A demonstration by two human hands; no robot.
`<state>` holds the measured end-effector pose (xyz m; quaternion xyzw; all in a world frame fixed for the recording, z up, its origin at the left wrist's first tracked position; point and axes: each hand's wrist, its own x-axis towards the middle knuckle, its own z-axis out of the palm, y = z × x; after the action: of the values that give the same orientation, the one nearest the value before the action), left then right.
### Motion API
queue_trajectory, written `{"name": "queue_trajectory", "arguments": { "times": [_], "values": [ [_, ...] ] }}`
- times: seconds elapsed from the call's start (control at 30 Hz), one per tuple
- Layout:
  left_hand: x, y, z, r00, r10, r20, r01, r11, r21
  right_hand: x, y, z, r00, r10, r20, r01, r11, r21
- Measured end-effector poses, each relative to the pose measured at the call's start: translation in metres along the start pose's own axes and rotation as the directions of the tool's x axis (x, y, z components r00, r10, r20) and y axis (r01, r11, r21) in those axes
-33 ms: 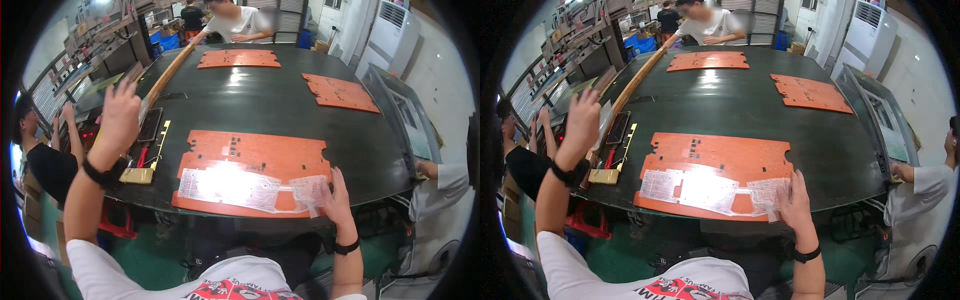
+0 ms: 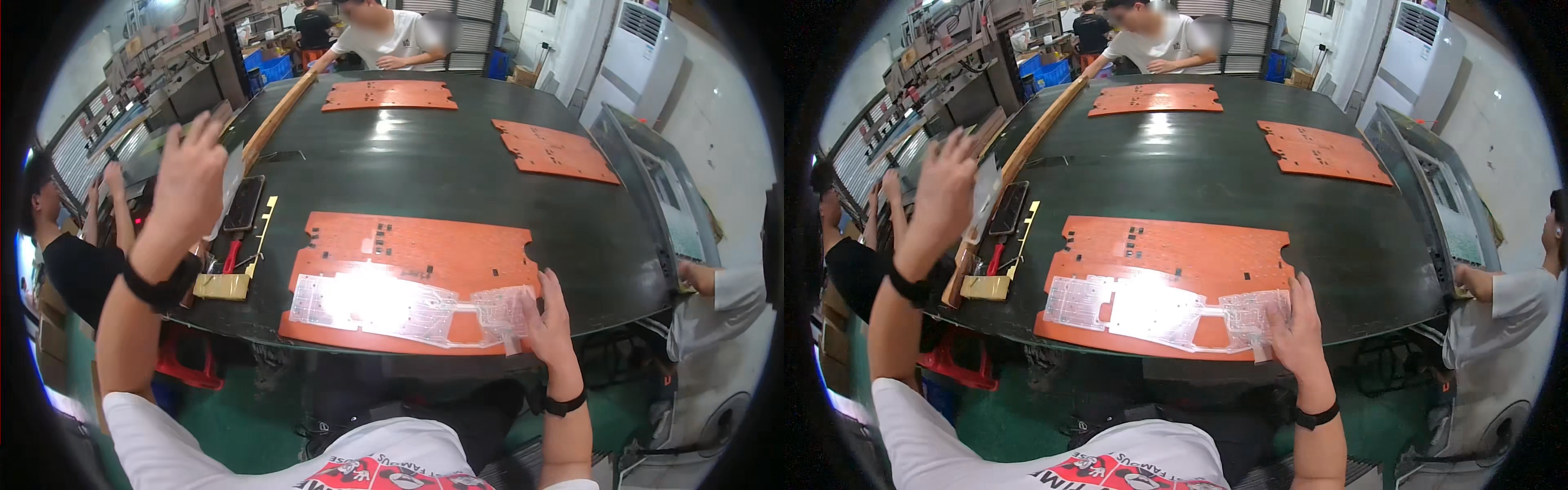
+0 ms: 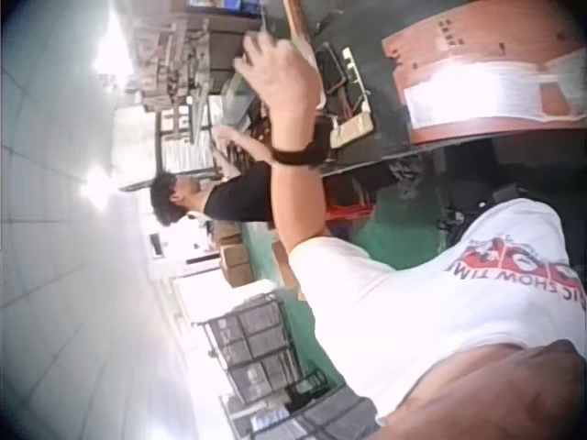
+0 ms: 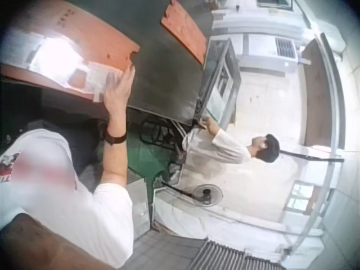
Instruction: Aligning and layering flexible circuit components on an assembly table.
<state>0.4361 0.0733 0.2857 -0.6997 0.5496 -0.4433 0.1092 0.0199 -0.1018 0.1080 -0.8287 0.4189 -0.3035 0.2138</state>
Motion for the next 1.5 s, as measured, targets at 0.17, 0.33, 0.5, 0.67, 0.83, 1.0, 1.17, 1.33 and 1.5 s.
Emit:
{"name": "queue_trajectory", "arguments": {
  "times": [0.17, 0.33, 0.5, 0.67, 0.83, 1.0, 1.17, 1.33, 1.5],
  "values": [
    [0.041, -0.014, -0.105, 0.964, 0.136, -0.228, -0.185, 0.960, -0.210, 0.016, -0.038, 0.006, 0.995, -0.094, 0.025, 0.088, 0.980, 0.178],
    [0.089, -0.014, -0.142, 0.998, -0.001, -0.070, -0.058, 0.569, -0.821, 0.035, -0.079, 0.031, 0.801, 0.200, 0.564, -0.583, 0.471, 0.662],
    [0.085, -0.032, -0.147, 0.980, -0.029, -0.195, -0.146, 0.560, -0.815, 0.044, -0.058, 0.075, 0.755, 0.237, 0.611, -0.637, 0.042, 0.770],
    [0.078, -0.042, -0.131, 0.942, -0.066, -0.329, -0.253, 0.503, -0.826, 0.033, -0.033, 0.063, 0.832, 0.341, 0.437, -0.356, -0.277, 0.893],
    [0.051, -0.009, -0.105, 0.941, -0.279, -0.191, -0.122, 0.245, -0.962, 0.051, -0.006, 0.032, 0.825, 0.561, 0.075, -0.116, 0.039, 0.992],
    [-0.011, 0.071, 0.018, 0.805, -0.325, 0.496, 0.321, -0.463, -0.826, 0.079, 0.045, -0.018, 0.806, 0.537, -0.248, -0.096, 0.532, 0.841],
    [-0.073, 0.138, 0.110, 0.764, -0.338, 0.549, 0.541, -0.127, -0.831, 0.098, 0.051, -0.002, 0.871, 0.476, -0.123, -0.307, 0.722, 0.620],
    [-0.063, 0.155, 0.150, 0.738, -0.296, 0.607, 0.643, 0.032, -0.766, 0.109, 0.075, 0.023, 0.870, 0.492, -0.018, -0.395, 0.719, 0.572],
    [-0.057, 0.157, 0.157, 0.739, -0.341, 0.581, 0.648, 0.128, -0.750, 0.114, 0.077, 0.035, 0.860, 0.510, -0.009, -0.413, 0.708, 0.573]
  ]
}}
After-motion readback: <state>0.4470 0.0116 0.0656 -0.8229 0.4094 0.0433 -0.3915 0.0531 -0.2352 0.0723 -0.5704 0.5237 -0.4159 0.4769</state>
